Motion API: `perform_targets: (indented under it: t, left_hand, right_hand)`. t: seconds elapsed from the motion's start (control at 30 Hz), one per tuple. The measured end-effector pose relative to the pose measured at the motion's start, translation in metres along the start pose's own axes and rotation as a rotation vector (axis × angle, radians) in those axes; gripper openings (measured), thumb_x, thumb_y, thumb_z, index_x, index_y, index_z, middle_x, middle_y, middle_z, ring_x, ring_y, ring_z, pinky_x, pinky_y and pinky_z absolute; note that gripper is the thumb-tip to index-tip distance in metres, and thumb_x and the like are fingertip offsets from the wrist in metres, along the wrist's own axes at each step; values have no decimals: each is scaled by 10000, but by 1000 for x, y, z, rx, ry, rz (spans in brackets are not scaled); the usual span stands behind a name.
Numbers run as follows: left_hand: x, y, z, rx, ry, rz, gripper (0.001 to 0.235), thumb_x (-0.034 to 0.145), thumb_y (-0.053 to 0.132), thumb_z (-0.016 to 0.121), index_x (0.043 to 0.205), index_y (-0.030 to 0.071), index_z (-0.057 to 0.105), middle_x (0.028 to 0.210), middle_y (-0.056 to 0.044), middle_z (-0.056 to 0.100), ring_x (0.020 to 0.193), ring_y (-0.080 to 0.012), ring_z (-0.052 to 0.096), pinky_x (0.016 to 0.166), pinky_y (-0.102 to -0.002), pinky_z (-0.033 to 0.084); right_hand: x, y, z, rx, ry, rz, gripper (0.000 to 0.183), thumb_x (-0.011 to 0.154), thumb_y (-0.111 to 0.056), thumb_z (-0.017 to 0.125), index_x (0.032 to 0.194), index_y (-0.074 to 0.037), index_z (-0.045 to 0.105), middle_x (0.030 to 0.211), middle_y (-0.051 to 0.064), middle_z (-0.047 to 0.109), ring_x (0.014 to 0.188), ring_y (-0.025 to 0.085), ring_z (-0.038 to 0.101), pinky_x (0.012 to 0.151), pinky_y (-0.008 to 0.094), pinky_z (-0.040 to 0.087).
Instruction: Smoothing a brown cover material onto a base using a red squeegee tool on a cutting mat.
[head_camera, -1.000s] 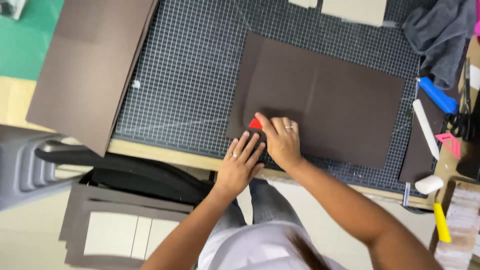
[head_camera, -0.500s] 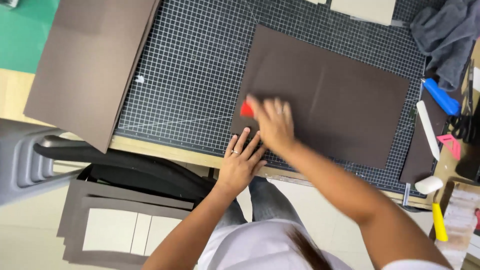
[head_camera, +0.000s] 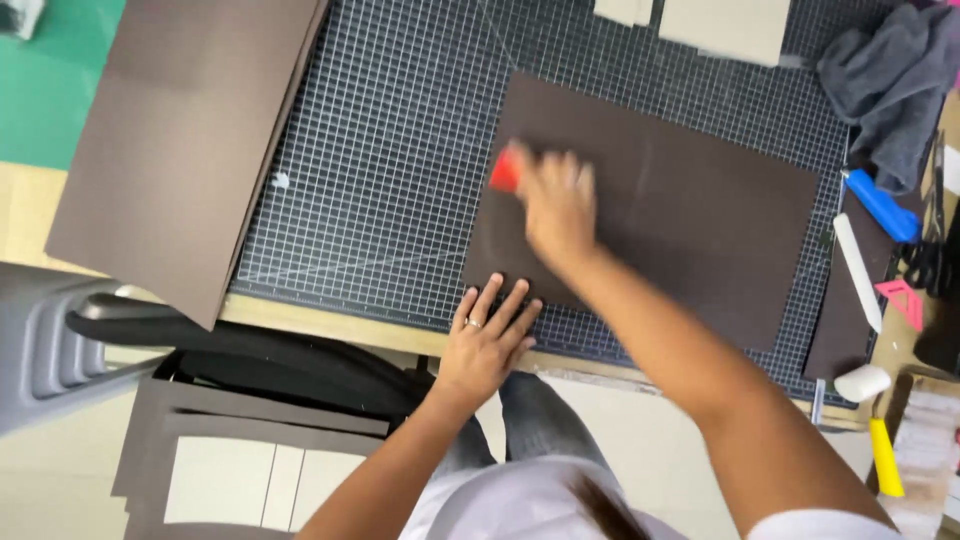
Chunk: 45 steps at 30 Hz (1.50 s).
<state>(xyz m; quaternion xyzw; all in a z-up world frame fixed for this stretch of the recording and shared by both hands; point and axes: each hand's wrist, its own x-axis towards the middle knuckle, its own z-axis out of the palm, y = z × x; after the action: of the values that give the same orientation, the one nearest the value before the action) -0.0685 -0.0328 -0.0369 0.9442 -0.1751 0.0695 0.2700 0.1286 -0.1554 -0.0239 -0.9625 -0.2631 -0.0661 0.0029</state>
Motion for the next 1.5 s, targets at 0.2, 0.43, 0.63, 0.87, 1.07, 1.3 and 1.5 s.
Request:
perform_targets:
  t: [0.2,0.43,0.63,0.87,1.07,1.3,1.5]
  left_hand:
    - [-1,0,0,-17,4,1,475,1103,376,514,1556,237,485,1662,-9,355,1551,-345,301,1234,-548,305]
    - [-3,0,11,54,71,-23,495,1038,490,536,1495,303,550,1627,25,445,1524,-301,351,1231,-493,256]
    - [-6,4,14,71,39,-36,541,1023,501,539,1534,328,498,1636,28,429,1523,-318,349,1227,-510,268]
    - [-7,1,11,97,3,-43,534,1053,506,488,1559,337,466,1653,46,398,1540,-299,308,1241,-495,230]
    - [-6,4,11,104,-11,-54,533,1046,507,496,1553,345,471,1652,47,396,1544,-299,297,1246,-497,217]
    - [-5,1,13,97,-38,-42,530,1050,509,494,1555,350,469,1646,46,398,1547,-294,280,1246,-501,216]
    - [-1,2,4,115,-34,33,526,1076,472,528,1566,288,474,1657,18,370,1548,-330,302,1208,-540,324]
  right_hand:
    - [84,48,39,114,185,205,528,955,-100,667,1452,-221,536,1094,70,614,985,334,556,836,477,423]
    - [-96,7,19,140,131,-72,485,1008,-234,613,1489,-264,554,1036,22,565,970,264,555,841,425,451]
    - [8,115,54,68,56,210,491,1111,-184,577,1580,-153,436,1333,276,575,1309,528,466,1054,692,339]
    - [-120,39,24,120,45,54,442,1068,-277,519,1508,-232,539,1134,145,599,1125,411,542,949,557,402]
    - [-12,125,44,-40,8,172,512,1024,-239,648,1508,-147,511,1176,213,600,1176,457,552,974,586,401]
    - [-141,52,4,129,49,23,401,1069,-291,485,1461,-269,568,939,30,550,886,289,534,788,435,420]
    - [-31,104,18,-3,82,154,467,1027,-151,567,1489,-173,499,1090,138,562,981,390,535,841,512,429]
